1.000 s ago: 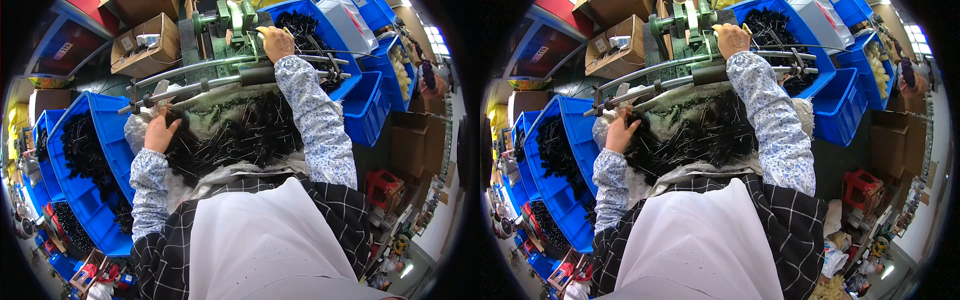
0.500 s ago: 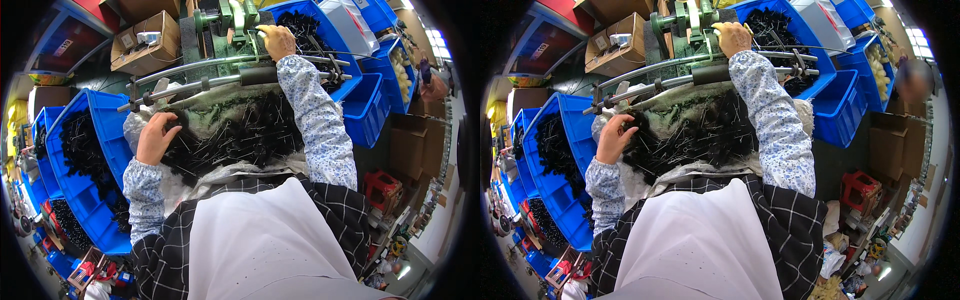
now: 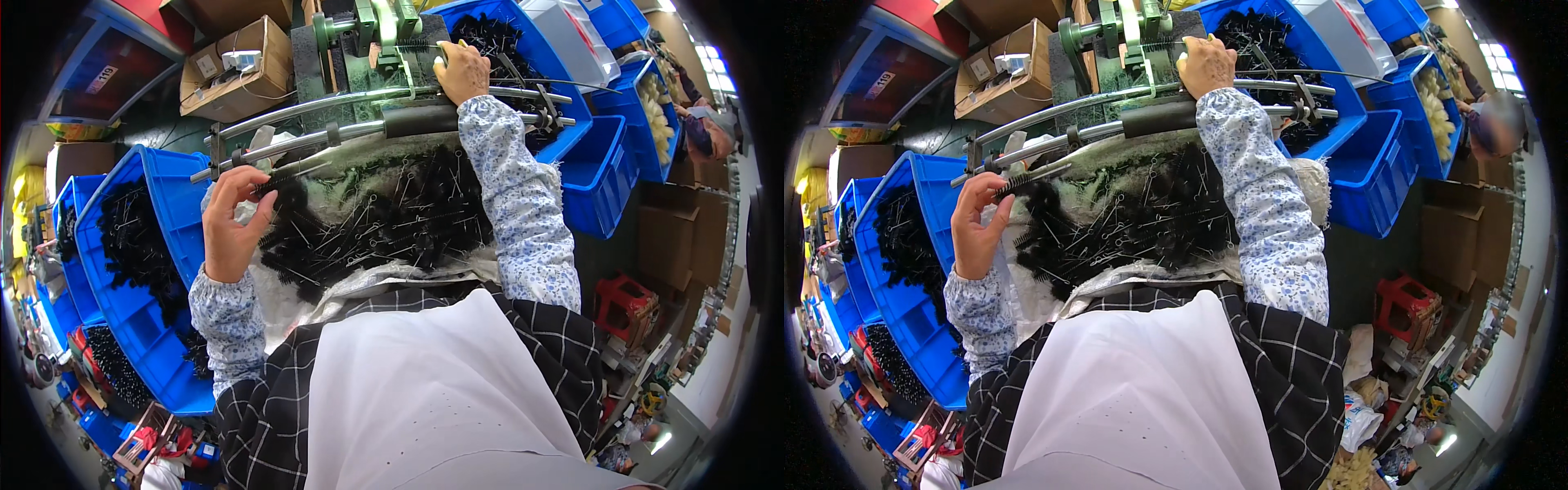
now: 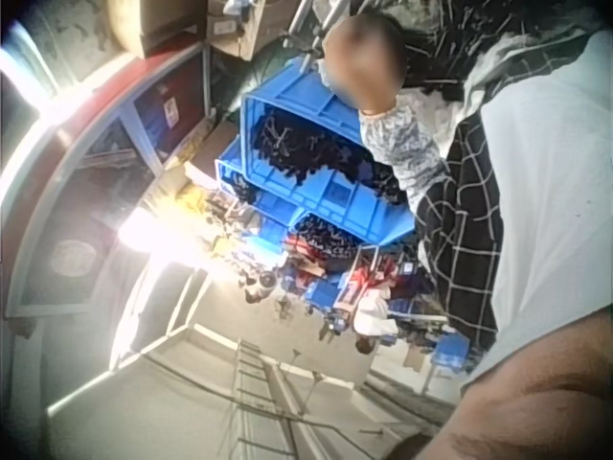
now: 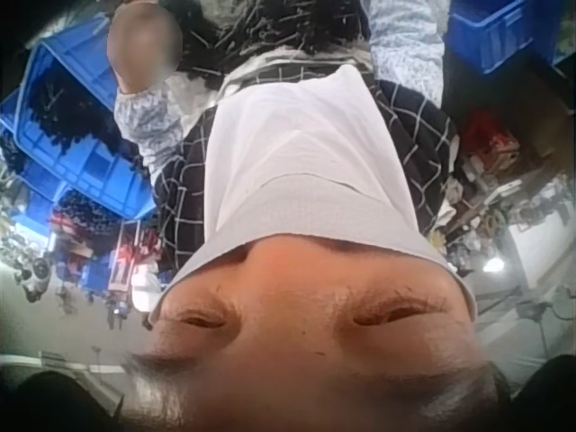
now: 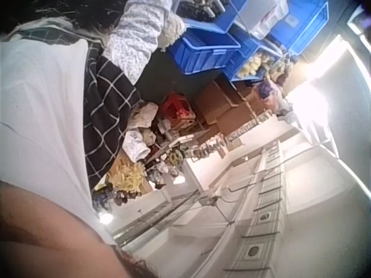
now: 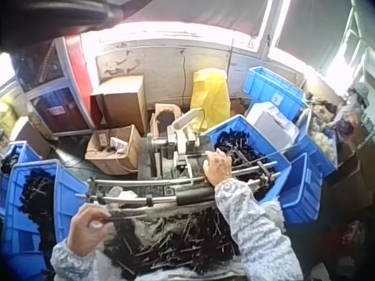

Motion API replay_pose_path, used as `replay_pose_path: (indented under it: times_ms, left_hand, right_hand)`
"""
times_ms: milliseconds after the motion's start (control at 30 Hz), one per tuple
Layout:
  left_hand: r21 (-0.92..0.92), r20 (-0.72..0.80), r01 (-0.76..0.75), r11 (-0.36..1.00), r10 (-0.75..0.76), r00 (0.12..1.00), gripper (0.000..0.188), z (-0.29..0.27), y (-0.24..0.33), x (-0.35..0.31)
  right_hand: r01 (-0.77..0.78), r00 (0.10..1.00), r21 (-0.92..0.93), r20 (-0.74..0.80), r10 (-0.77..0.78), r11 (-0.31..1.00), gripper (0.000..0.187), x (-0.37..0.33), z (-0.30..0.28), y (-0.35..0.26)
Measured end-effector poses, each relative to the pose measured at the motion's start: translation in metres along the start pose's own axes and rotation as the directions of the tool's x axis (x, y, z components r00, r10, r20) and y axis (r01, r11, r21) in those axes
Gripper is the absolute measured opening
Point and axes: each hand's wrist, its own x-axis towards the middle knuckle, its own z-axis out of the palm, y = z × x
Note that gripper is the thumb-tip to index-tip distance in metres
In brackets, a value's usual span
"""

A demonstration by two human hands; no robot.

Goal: The person repeatedly picks up black plastic hanger bodies and metal hooks, inserts the hooks into the hanger bodies, and places the assembled units into a blue bin. The process is continuous and repetitive throughout the clip.

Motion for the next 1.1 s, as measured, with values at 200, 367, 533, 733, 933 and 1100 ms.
replay_pose_path:
  times_ms: [200,367,533,733,933,1100]
  left_hand:
    - [-0.020,0.024,-0.001,1.000,0.002,1.000,0.024,0.006,-0.002,0.000]
    - [-0.024,0.023,-0.006,1.000,0.006,1.000,0.022,0.010,0.002,0.002]
    - [-0.182,0.003,0.068,0.981,-0.068,0.998,0.023,0.006,-0.009,-0.003]
    - [-0.215,0.047,0.094,0.972,-0.085,0.995,0.020,0.014,-0.009,0.006]
    - [-0.209,0.071,0.022,0.978,-0.007,0.997,0.021,0.024,-0.011,0.014]
    - [-0.220,0.025,-0.026,0.975,0.032,0.999,0.021,0.058,-0.007,0.017]
  right_hand:
    - [-0.045,0.990,0.025,0.133,0.042,0.999,0.031,0.008,-0.009,-0.053]
    - [0.029,0.999,-0.009,0.034,-0.029,1.000,0.014,0.009,-0.006,-0.060]
    - [0.011,1.000,-0.051,0.006,-0.011,0.999,0.025,0.004,-0.005,-0.014]
    - [-0.095,0.971,-0.095,0.212,0.114,0.991,0.025,0.030,-0.014,0.035]
    - [-0.011,0.954,-0.203,0.292,0.071,0.979,0.021,0.038,-0.046,0.061]
    - [0.062,0.994,0.020,0.094,-0.064,0.998,0.029,0.011,-0.096,0.010]
